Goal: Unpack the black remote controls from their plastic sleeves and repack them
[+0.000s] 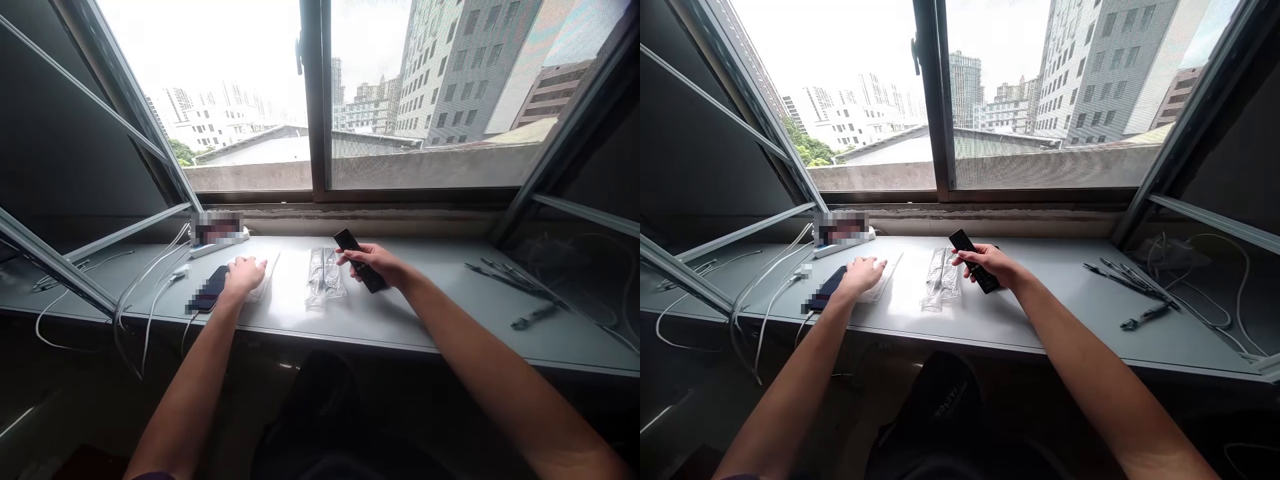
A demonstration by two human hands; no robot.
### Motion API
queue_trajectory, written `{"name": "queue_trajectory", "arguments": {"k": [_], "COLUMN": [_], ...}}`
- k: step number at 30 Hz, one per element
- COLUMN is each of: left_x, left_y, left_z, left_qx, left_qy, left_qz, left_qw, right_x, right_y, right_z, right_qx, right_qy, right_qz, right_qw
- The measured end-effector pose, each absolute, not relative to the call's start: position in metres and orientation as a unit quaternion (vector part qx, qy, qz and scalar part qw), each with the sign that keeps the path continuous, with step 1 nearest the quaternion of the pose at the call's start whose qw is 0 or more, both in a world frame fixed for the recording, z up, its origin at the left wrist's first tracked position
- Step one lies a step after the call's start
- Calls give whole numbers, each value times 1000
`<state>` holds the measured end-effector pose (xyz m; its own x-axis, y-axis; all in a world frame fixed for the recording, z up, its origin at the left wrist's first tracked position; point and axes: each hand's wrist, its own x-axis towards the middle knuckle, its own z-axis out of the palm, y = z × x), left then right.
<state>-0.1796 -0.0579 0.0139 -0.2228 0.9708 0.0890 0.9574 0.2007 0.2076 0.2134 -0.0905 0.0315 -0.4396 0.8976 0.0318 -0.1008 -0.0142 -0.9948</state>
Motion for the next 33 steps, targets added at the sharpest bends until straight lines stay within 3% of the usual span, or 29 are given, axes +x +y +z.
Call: {"name": "queue_trajectory", "arguments": {"k": [7,17,21,24,28,33], "left_x": [-160,-144,-107,-62,-6,22], "left_y": [-68,-59,-60,-58,-51,-40], "left_z": [29,26,36,43,42,32], "left_qx": [632,656,683,717,694,626], "left_qy": [771,751,701,578,332,291], "left_qz": [55,74,202,352,413,509], "left_qw": [62,26,-13,168,486,515], "right_x": [211,209,206,205,204,204], "right_y": [-94,-95,-96,-95,-92,-87], "right_z": [35,37,38,36,33,37], "right_qx": [-351,-348,-349,-348,-333,-295], "right_qy": [-566,-529,-502,-483,-465,-443], "right_qz": [628,668,682,699,722,747], "right_qw": [403,392,400,395,390,398]}}
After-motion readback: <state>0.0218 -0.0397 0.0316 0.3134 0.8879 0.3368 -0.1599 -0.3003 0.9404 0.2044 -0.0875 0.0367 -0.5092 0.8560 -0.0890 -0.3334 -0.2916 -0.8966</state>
